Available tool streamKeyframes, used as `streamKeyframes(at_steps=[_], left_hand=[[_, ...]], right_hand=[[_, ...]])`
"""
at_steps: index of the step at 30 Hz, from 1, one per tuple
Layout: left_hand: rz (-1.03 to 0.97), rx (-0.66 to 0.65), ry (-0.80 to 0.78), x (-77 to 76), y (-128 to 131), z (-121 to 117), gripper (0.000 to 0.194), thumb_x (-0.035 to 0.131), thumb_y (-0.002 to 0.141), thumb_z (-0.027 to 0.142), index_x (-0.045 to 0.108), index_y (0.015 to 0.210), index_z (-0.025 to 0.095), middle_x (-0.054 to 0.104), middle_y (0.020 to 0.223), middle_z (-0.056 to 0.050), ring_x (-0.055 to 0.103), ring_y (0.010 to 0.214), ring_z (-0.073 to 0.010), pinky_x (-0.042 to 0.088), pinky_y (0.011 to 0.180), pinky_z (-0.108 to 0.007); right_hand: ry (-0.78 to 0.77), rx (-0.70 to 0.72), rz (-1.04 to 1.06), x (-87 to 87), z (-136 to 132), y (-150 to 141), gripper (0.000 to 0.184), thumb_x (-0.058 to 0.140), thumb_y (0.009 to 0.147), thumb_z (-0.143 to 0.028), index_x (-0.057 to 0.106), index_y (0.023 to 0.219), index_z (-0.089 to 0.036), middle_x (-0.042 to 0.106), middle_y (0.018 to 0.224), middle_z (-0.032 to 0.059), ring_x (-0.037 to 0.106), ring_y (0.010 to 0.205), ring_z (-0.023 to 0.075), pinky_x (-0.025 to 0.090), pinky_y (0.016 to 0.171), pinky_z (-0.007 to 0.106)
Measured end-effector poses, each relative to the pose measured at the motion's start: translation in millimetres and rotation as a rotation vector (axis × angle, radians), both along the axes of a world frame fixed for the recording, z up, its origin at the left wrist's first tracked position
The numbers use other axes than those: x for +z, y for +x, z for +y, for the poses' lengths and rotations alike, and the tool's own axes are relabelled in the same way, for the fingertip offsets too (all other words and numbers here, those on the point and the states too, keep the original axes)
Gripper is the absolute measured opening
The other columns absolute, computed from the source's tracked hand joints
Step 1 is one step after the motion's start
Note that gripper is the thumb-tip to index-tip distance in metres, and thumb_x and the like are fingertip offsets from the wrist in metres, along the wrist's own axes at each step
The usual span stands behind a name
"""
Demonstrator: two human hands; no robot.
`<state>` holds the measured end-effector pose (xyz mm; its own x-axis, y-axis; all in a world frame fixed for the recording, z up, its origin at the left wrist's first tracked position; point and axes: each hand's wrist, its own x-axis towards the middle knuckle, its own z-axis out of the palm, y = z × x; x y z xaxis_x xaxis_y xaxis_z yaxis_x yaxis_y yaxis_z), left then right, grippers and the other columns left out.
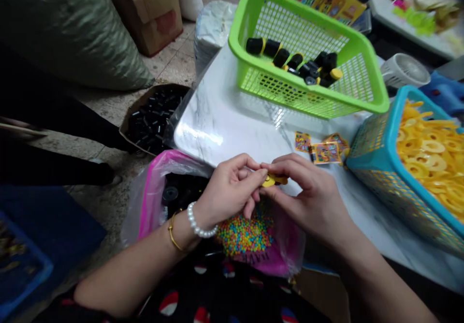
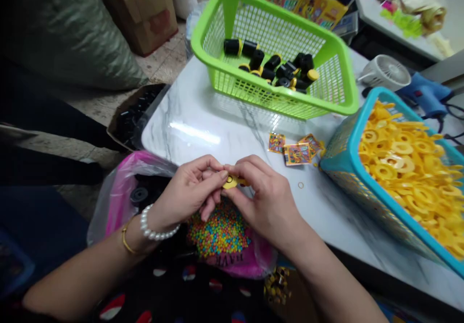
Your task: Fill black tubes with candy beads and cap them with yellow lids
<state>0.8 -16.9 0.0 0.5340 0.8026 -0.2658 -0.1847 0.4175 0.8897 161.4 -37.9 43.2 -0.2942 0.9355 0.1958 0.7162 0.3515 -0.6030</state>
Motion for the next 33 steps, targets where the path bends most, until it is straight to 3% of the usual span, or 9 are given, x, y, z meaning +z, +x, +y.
streamKeyframes(at_steps=[4,8,10,13,18,23,27,30,33], left_hand=[[-0.081,0.018,-0.011,-8.2,-2.7,-4.1,0.025,0.058,0.088,0.042,0.048,0.092,0.019,0.053,0.05,0.009,0.054,0.033,-0.0075,0.037,0.031,-0.012],[-0.069,0.052,0.07,-14.9,-3.5,-9.6,0.035,0.06,0.086,0.046,0.052,0.103,0.017,0.059,0.059,0.004,0.064,0.05,-0.0132,0.048,0.039,-0.018],[0.028,0.072,0.168,-15.3,-3.1,-12.0,0.038,0.068,0.08,0.04,0.055,0.106,0.016,0.061,0.064,0.002,0.065,0.056,-0.0133,0.05,0.044,-0.019],[0.249,0.127,0.411,-12.5,-1.8,-13.8,0.033,0.074,0.075,0.027,0.062,0.104,0.017,0.062,0.064,0.003,0.059,0.055,-0.0097,0.048,0.051,-0.019],[0.417,0.16,0.717,-9.8,1.3,-12.6,0.016,0.064,0.085,0.025,0.067,0.099,0.017,0.063,0.067,0.002,0.056,0.057,-0.0097,0.045,0.056,-0.02],[0.408,0.129,0.847,-13.7,2.8,-13.6,0.013,0.058,0.09,0.023,0.064,0.101,0.018,0.066,0.075,0.0,0.06,0.065,-0.0112,0.049,0.065,-0.023],[0.442,0.166,0.91,-17.9,2.6,-12.9,0.017,0.058,0.09,0.021,0.063,0.106,0.018,0.065,0.072,0.001,0.059,0.061,-0.0107,0.047,0.061,-0.022],[0.463,0.116,0.918,-18.4,2.0,-10.6,0.016,0.057,0.09,0.023,0.062,0.105,0.018,0.067,0.076,0.0,0.061,0.062,-0.0116,0.047,0.061,-0.023],[0.497,0.106,0.909,-15.9,0.6,-9.5,0.018,0.057,0.09,0.025,0.061,0.107,0.019,0.067,0.073,0.0,0.061,0.06,-0.0123,0.048,0.061,-0.023]], right_hand=[[-0.086,-0.001,0.112,-5.6,-5.0,1.3,0.023,0.068,0.082,-0.018,0.066,0.105,-0.019,0.062,0.091,0.004,0.06,0.084,0.0141,0.051,0.074,0.028],[-0.361,-0.08,0.481,-21.6,-15.3,13.5,0.052,0.068,0.082,-0.025,0.053,0.132,-0.027,0.062,0.112,0.0065,0.065,0.081,0.0128,0.055,0.072,0.028],[-0.43,-0.193,0.639,-29.1,-19.5,22.3,0.041,0.066,0.084,-0.027,0.059,0.125,-0.024,0.068,0.103,0.0057,0.067,0.077,0.0126,0.056,0.072,0.028],[-0.45,-0.285,0.727,-32.2,-19.5,32.3,0.015,0.069,0.083,-0.027,0.071,0.096,-0.02,0.07,0.075,0.0022,0.066,0.066,0.0118,0.055,0.068,0.025],[-0.506,-0.04,0.858,-20.0,-7.3,37.2,0.017,0.076,0.076,-0.025,0.075,0.092,-0.021,0.071,0.089,0.0045,0.067,0.069,0.0133,0.056,0.066,0.027],[-0.574,-0.022,0.744,-8.7,2.9,32.3,0.033,0.076,0.076,-0.026,0.07,0.108,-0.023,0.065,0.077,0.0002,0.054,0.051,0.0064,0.046,0.048,0.02],[-0.635,-0.027,0.564,-10.9,16.7,26.1,0.032,0.074,0.078,-0.031,0.068,0.107,-0.019,0.051,0.067,-0.0042,0.046,0.057,0.0057,0.039,0.051,0.018],[-0.793,0.012,0.601,-14.9,27.6,22.7,0.033,0.071,0.082,-0.035,0.062,0.107,-0.017,0.04,0.06,-0.0083,0.035,0.05,0.0041,0.028,0.044,0.016],[-0.813,-0.013,0.578,-12.0,30.1,18.1,0.027,0.068,0.082,-0.034,0.06,0.1,-0.016,0.039,0.056,-0.0096,0.032,0.046,0.0031,0.025,0.041,0.015]])
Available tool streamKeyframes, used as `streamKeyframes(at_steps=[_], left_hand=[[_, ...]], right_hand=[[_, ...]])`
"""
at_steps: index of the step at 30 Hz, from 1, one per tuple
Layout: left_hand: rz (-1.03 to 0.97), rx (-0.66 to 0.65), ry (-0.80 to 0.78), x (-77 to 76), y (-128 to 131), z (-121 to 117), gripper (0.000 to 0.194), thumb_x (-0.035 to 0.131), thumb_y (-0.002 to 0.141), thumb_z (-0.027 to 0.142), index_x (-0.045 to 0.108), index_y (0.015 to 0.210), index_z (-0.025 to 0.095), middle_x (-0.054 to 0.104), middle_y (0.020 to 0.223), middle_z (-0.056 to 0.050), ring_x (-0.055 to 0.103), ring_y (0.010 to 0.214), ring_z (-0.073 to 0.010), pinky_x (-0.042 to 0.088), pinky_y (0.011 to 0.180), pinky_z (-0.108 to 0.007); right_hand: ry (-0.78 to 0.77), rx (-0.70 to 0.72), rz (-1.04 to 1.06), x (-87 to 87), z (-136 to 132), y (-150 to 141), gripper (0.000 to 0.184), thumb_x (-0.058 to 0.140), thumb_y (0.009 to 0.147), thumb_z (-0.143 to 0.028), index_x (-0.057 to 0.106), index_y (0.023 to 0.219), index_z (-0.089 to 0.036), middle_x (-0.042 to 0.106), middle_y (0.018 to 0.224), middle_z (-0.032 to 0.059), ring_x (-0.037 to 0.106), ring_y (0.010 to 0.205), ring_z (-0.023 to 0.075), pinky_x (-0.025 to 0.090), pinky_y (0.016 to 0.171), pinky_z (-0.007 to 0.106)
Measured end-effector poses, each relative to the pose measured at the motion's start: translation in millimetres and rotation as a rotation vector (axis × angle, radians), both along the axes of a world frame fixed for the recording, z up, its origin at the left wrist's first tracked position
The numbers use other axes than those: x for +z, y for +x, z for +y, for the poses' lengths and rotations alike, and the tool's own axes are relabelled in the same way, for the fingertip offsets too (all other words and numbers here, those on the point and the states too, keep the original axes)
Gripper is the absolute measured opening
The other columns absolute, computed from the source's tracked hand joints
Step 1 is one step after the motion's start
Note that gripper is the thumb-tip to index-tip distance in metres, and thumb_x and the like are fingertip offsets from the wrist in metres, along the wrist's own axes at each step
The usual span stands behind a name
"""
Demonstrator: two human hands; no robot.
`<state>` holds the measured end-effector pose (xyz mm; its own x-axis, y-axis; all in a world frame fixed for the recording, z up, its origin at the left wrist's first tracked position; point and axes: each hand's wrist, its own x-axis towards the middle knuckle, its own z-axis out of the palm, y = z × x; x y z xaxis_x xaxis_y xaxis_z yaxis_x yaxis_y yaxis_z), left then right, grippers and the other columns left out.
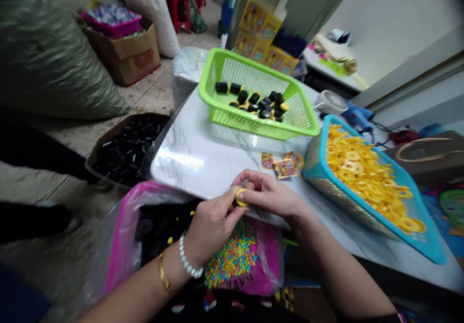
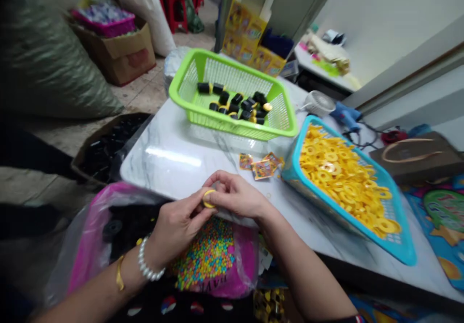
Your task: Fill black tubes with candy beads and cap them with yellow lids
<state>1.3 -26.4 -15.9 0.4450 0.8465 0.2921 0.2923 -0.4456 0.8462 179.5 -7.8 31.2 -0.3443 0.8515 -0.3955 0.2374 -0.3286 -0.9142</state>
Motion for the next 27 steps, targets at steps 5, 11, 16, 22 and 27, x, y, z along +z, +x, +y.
streamKeyframes(at_steps=[5,11,16,22,27], left_hand=[[-0.044,0.04,-0.055,-7.4,-1.3,0.0,0.023,0.058,0.088,0.026,0.059,0.11,0.024,0.062,0.062,0.005,0.059,0.05,-0.012,0.048,0.052,-0.02],[-0.169,0.119,-0.108,-20.2,-1.9,-7.2,0.035,0.059,0.086,0.039,0.044,0.114,0.023,0.064,0.064,0.006,0.066,0.057,-0.0153,0.054,0.058,-0.023],[-0.063,0.053,-0.073,-9.6,-3.3,-5.8,0.03,0.06,0.086,0.04,0.053,0.108,0.022,0.069,0.07,0.003,0.069,0.062,-0.0156,0.055,0.061,-0.023],[-0.113,0.001,-0.118,-9.7,-7.9,-4.5,0.017,0.057,0.088,0.033,0.061,0.099,0.021,0.074,0.077,0.0,0.072,0.07,-0.0159,0.058,0.068,-0.024],[-0.112,-0.028,-0.139,-9.3,-10.4,-3.0,0.014,0.057,0.088,0.028,0.063,0.097,0.018,0.073,0.073,-0.001,0.07,0.066,-0.0125,0.055,0.066,-0.022]], right_hand=[[-0.115,0.002,-0.029,6.2,-6.7,-8.2,0.042,0.058,0.085,-0.032,0.052,0.125,-0.021,0.053,0.05,-0.0089,0.046,0.034,0.0054,0.032,0.035,0.013],[0.052,-0.09,-0.079,35.0,6.6,-4.5,0.021,0.055,0.083,-0.023,0.064,0.101,-0.016,0.059,0.052,-0.0046,0.055,0.037,0.0074,0.041,0.036,0.014],[0.468,-0.378,-0.128,92.2,41.2,22.9,0.042,0.056,0.087,-0.029,0.052,0.127,-0.019,0.064,0.067,-0.0019,0.064,0.05,0.0123,0.048,0.04,0.02],[0.937,-0.628,-1.032,103.4,25.2,107.1,0.031,0.054,0.089,-0.033,0.067,0.115,-0.023,0.072,0.086,0.0046,0.068,0.07,0.0173,0.053,0.067,0.032],[0.787,-0.464,-1.402,62.5,-12.8,176.2,0.013,0.073,0.072,-0.03,0.072,0.065,-0.019,0.062,0.055,0.004,0.06,0.055,0.0186,0.043,0.052,0.03]])
